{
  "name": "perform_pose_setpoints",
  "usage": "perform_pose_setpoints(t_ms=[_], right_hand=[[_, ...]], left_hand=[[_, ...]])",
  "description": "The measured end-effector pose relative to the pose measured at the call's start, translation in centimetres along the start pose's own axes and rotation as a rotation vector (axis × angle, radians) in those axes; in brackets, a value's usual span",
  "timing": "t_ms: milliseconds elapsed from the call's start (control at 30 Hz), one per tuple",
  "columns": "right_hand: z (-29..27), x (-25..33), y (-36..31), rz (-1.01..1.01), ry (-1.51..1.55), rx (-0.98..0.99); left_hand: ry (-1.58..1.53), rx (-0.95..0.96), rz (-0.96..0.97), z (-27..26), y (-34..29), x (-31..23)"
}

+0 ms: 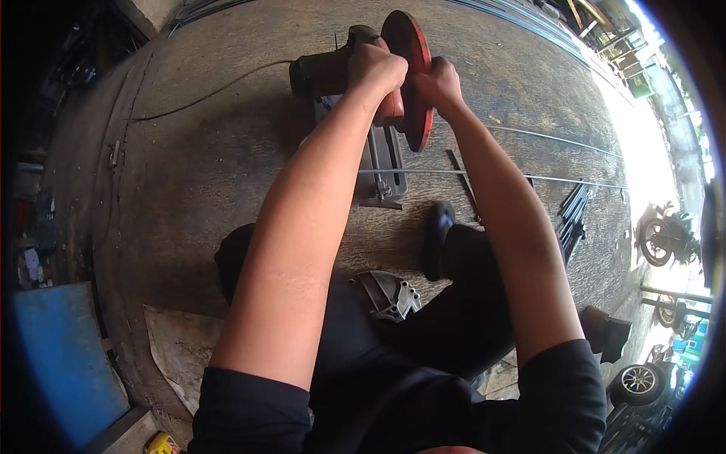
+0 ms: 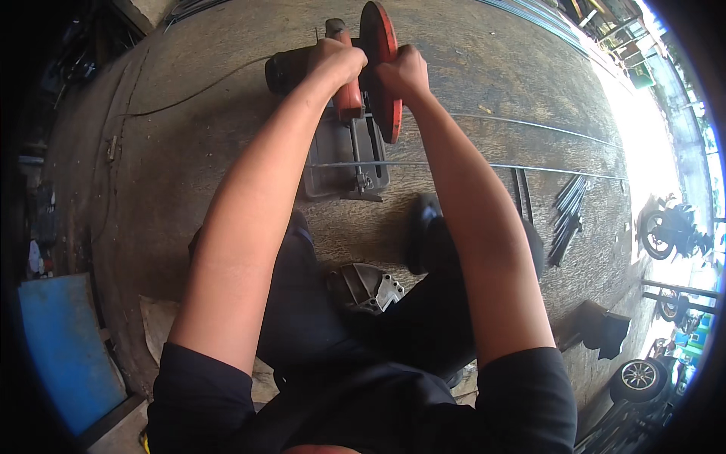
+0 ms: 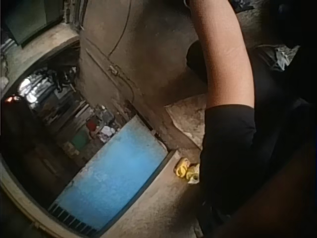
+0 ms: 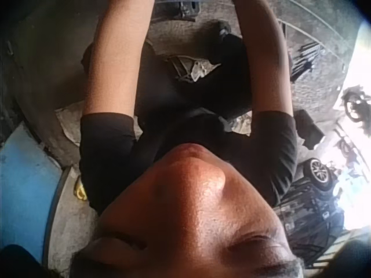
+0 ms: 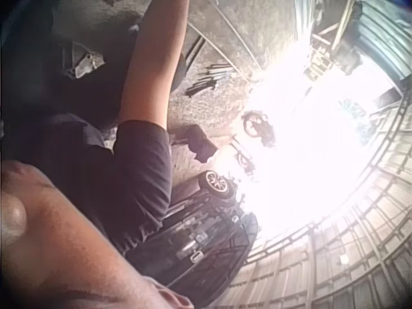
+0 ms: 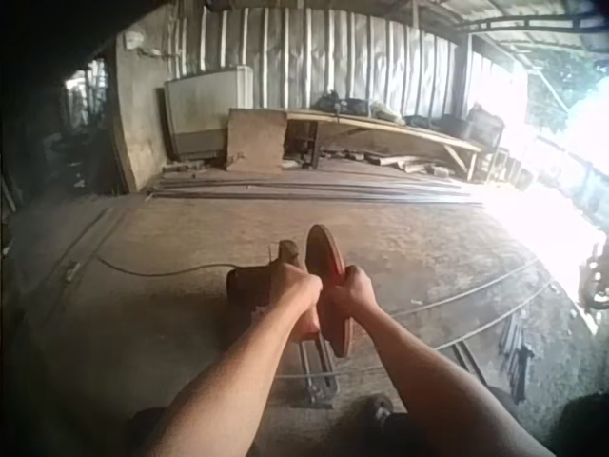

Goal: Measure and cut thin metal rods using a benchtop abrasive chop saw.

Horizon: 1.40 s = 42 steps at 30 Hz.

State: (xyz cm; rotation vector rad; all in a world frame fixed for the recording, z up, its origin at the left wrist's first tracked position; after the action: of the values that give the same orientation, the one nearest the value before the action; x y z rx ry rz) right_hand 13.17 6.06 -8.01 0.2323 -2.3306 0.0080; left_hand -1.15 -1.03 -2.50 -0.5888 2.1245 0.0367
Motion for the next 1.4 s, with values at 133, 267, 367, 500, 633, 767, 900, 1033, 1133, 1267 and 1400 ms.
perform_pose_setpoints(t_ms=[133,267,367,500,633,767,900,1033,1133,1267,1400], right_hand=[[0.7,0.9,0.6,-0.134,0.158,-0.122],[1.5,-0.3,-1.0,-0.247,0.310,-0.159],[1.9,-0.9,-2.4,-0.275,0.290,-0.194],[2.5,-1.6,-4.3,-0.253,0.277,-0.202],[3.2,-2.6,-5.8,-0.242,0.303,-0.213],[3.6,-3.5,-6.1,-0.180,0.318,-0.192],[3.6,-3.4,-6.3,-0.196,0.328,-0.193],[3.7,-3.3,-6.7,-0.212,0.341,-0.234],[4.0,-3.7,-6.9,-0.198,0.347,-0.226],[4.2,-3.9,-7.2,-0.225,0.377,-0.226],[4.4,-4.2,-7.3,-0.189,0.381,-0.202]], left_hand=[[-0.050,-0.063,-0.014,0.2,-0.2,0.6],[-0.048,-0.023,-0.005,1.6,-1.1,2.4],[-0.054,-0.129,0.029,2.4,-1.9,3.6],[-0.064,-0.197,0.063,3.4,-3.7,5.2],[-0.072,-0.213,0.077,4.3,-5.9,6.4],[-0.128,-0.160,0.071,5.1,-6.7,7.2],[-0.190,-0.158,0.145,5.3,-6.9,7.5],[-0.194,-0.178,0.208,5.6,-7.3,7.8],[-0.181,-0.264,0.220,5.8,-7.7,8.1],[-0.158,-0.257,0.158,6.2,-7.6,8.7],[-0.218,-0.213,0.151,6.7,-7.4,9.0]])
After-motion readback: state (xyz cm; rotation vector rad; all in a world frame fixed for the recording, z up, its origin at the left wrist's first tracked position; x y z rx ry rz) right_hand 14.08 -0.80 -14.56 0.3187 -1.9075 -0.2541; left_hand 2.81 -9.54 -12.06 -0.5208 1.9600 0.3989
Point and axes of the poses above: each hand's wrist, its own y-axis towards the middle knuckle, its own z-axis out of the palm, x = y × z, the point moved 5 cm from there along y, towards the middle knuckle, and after that the axes turned 1 degree about -z, right-handed, at the moved point
